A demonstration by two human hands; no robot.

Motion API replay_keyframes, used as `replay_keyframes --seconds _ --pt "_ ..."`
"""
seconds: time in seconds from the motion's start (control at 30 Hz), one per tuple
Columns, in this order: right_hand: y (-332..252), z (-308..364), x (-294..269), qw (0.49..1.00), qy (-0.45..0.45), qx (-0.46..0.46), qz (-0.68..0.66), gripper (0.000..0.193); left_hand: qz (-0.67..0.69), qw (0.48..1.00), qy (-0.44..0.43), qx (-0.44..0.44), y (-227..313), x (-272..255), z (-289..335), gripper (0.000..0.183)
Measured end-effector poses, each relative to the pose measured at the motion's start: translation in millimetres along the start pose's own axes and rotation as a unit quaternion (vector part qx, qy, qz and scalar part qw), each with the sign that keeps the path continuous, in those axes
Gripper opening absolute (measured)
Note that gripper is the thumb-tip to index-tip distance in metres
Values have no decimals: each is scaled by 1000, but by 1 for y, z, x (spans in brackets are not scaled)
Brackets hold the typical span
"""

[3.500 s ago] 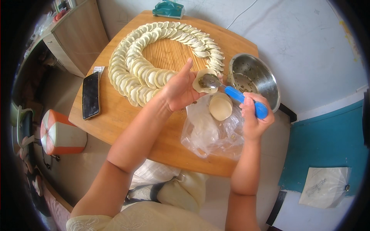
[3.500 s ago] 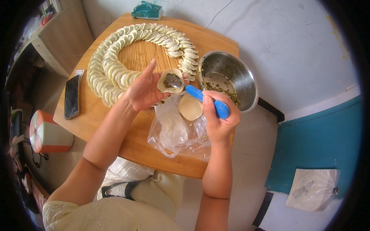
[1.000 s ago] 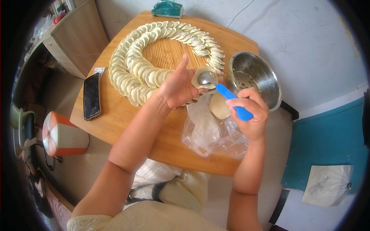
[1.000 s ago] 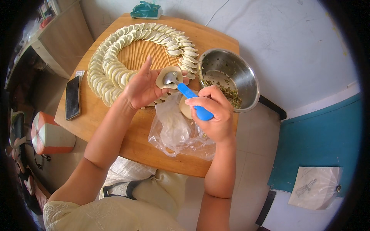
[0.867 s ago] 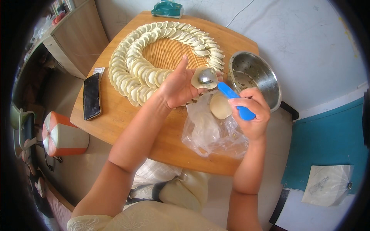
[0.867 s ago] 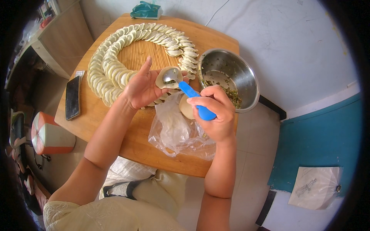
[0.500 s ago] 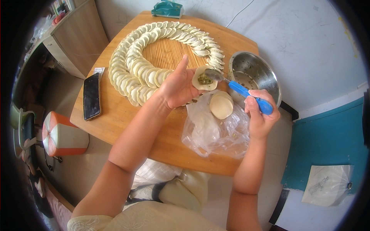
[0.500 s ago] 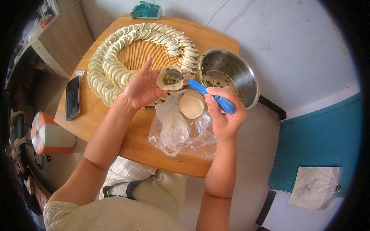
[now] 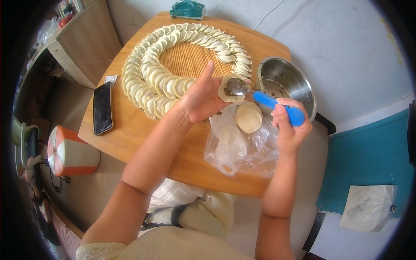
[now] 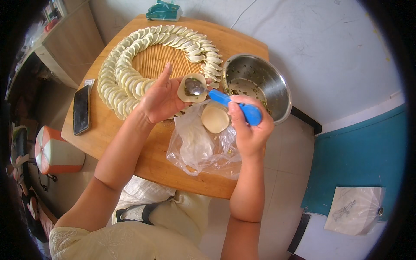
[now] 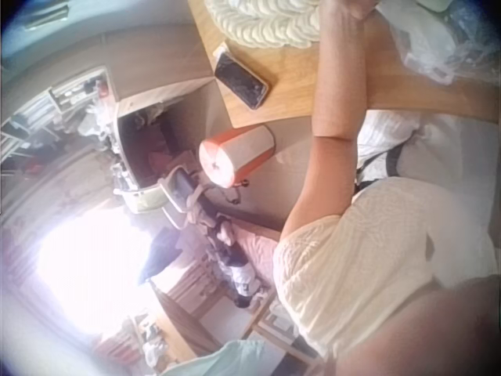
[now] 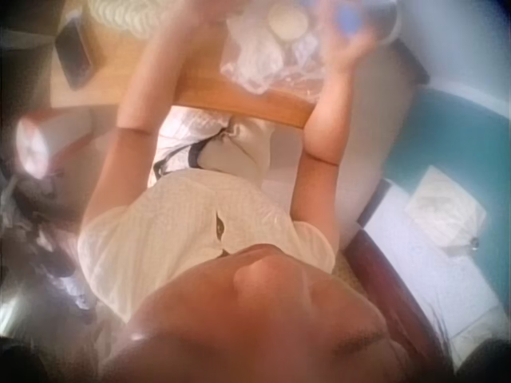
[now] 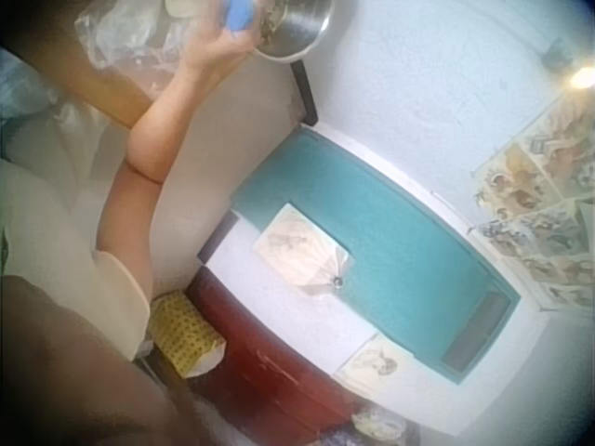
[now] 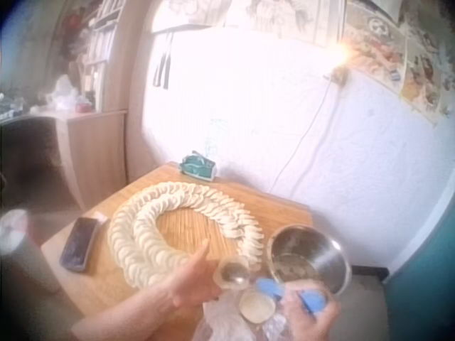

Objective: The person makes dumplings by scooping filling from a bowl onto dough wrappers with a spoon, then folding and pinching the wrappers closed by hand.

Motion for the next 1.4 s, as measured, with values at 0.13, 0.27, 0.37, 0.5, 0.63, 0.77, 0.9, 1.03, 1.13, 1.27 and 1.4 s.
replay_keyframes --seconds 0.13,0.27,0.37,0.5,0.63,0.77,0.9,1.03,1.13,1.27,1.4 --pt "3 -3 -5 999 44 4 8 12 -15 1000 -18 -8 -1 2 0 88" --pt "3 -3 -8 998 49 -1 -50 12 -15 1000 -18 -9 -2 0 -1 88" --pt "4 -3 -2 998 32 22 -45 11 -26 999 -17 -9 -2 4 1 88" --pt "5 -1 -3 997 44 45 -46 12 -46 999 8 -4 -2 2 2 85" --pt "4 -2 -14 996 82 -8 -33 12 -40 999 18 -4 -1 -1 3 83" --pt "-4 0 -15 996 64 -56 -5 12 -27 999 31 0 -2 1 2 83" --pt "4 -2 -3 997 62 52 -12 11 -32 999 25 2 1 -2 4 83" --pt "5 -2 -7 996 83 25 -38 10 -33 999 23 -4 1 -2 3 83" --pt "4 -3 -10 998 61 10 -7 10 -33 999 39 -3 0 -3 0 83" --pt "-15 -10 -71 977 165 -123 47 9 -27 1000 4 -3 0 10 0 81" --pt "-15 -17 -92 963 105 -126 215 12 -11 1000 10 -9 -6 12 1 79"
Point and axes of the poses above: each hand's wrist, its own z-axis away from the middle knuckle, its own x-axis out of the palm, y = z × x, the point moved 8 cm from there along -z, towards the middle knuckle, and after that the axes turned 5 degrees about z, right-handed, at the moved point
